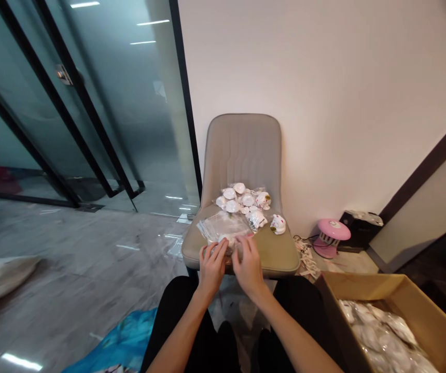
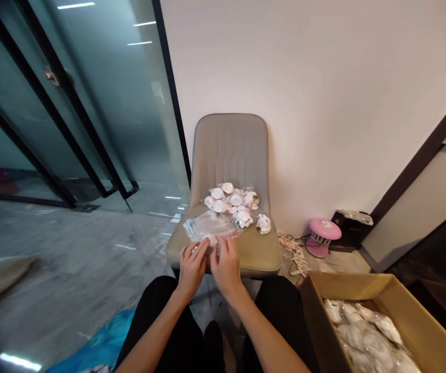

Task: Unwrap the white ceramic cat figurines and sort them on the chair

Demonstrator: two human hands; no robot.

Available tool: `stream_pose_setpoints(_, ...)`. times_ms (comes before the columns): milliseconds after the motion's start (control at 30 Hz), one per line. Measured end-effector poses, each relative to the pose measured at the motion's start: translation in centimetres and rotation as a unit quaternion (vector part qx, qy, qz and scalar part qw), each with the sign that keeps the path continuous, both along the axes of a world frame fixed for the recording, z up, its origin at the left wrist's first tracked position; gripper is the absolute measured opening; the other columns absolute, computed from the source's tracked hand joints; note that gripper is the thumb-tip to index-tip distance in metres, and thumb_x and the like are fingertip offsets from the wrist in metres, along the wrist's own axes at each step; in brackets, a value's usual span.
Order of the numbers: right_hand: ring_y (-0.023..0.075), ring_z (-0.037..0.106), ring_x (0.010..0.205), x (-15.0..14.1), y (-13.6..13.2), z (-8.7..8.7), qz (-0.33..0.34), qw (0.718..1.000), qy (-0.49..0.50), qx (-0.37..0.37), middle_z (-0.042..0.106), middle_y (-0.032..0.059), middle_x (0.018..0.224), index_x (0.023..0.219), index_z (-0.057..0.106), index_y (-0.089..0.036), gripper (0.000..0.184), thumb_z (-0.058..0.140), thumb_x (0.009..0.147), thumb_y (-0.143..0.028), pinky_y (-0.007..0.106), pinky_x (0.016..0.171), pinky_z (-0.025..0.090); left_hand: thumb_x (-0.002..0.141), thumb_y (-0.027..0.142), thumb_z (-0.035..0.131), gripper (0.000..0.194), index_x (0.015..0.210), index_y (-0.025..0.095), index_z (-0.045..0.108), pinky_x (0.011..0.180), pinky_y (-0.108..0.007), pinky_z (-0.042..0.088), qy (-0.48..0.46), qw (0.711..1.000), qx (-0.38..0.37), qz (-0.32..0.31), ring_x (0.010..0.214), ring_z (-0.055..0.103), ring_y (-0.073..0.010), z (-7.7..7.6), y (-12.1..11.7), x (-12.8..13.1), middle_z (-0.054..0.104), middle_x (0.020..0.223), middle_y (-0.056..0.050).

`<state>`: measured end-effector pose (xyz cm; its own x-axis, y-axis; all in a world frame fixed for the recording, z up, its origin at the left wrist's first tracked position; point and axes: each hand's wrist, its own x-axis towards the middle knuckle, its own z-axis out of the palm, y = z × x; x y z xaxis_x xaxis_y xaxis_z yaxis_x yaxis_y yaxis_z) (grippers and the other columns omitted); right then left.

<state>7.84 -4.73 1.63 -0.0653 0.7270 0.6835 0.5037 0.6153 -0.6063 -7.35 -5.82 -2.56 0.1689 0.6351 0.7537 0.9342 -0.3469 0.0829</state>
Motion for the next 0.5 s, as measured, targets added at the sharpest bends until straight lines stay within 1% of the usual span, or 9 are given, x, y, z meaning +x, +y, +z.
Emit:
stream_pose_setpoints(67,0.0251,0.054,0.128,-1.1,-1.2,-0.6,0.046,0.998,-0.033,0.017,0.059,0.0155,0.135,0.14,0.052,-0.016,0.05,0.045,0.091,-0.011,0.045,0.11,0.047,0.097,0.015,0.047,0.049,0.145,0.021,0.052,0.107,-0.048,0.036,0.002,1.0,-0.003,-0.01,0.125,0.055,-0.0276,0.0,-0.1,0.0,0.063,0.138,-0.011)
stream_pose_setpoints(133,0.0263,0.045,0.14,-2.2,-2.0,-1.4,0.081,0.994,-0.064,0.032,0.05,0.0161,0.148,0.149,0.043,-0.014,0.061,0.044,0.088,-0.007,0.049,0.116,0.041,0.097,0.015,0.045,0.048,0.144,0.021,0.053,0.108,-0.049,0.035,0.005,1.0,-0.011,-0.014,0.129,0.053,-0.0286,0.0,-0.3,-0.1,0.063,0.138,-0.011)
stream_pose_setpoints(233,0.0279,0.033,0.148,-3.2,-2.2,-2.2,0.096,0.991,-0.087,0.028,0.038,0.0161,0.158,0.157,0.03,-0.012,0.072,0.042,0.086,-0.005,0.053,0.121,0.035,0.097,0.015,0.044,0.047,0.142,0.022,0.056,0.11,-0.05,0.033,0.008,1.0,-0.021,-0.001,0.133,0.051,-0.0291,-0.1,-0.4,-0.3,0.065,0.136,-0.011)
stream_pose_setpoints(300,0.0276,0.03,0.15,-3.3,-2.1,-2.4,0.093,0.992,-0.087,0.013,0.036,0.0152,0.16,0.16,0.024,-0.014,0.074,0.041,0.088,-0.007,0.054,0.121,0.035,0.096,0.016,0.045,0.047,0.141,0.022,0.057,0.11,-0.05,0.033,0.016,1.0,-0.023,0.005,0.133,0.051,-0.0289,-0.2,-0.5,-0.4,0.065,0.136,-0.011)
stream_pose_setpoints(367,0.027,0.03,0.15,-3.2,-2.0,-2.4,0.095,0.992,-0.085,0.0,0.035,0.0141,0.161,0.161,0.02,-0.016,0.072,0.041,0.092,-0.011,0.053,0.121,0.036,0.096,0.017,0.046,0.048,0.143,0.023,0.055,0.112,-0.051,0.032,0.024,0.999,-0.024,0.008,0.135,0.05,-0.0288,-0.3,-0.6,-0.5,0.063,0.138,-0.011)
stream_pose_setpoints(500,0.0272,0.029,0.151,-3.0,-1.9,-2.3,0.097,0.991,-0.091,-0.009,0.031,0.0138,0.162,0.161,0.021,-0.015,0.068,0.044,0.098,-0.021,0.05,0.121,0.036,0.097,0.018,0.043,0.053,0.15,0.021,0.046,0.116,-0.053,0.027,0.025,0.999,-0.026,0.005,0.142,0.042,-0.0276,-0.3,-0.8,-0.4,0.058,0.144,-0.012)
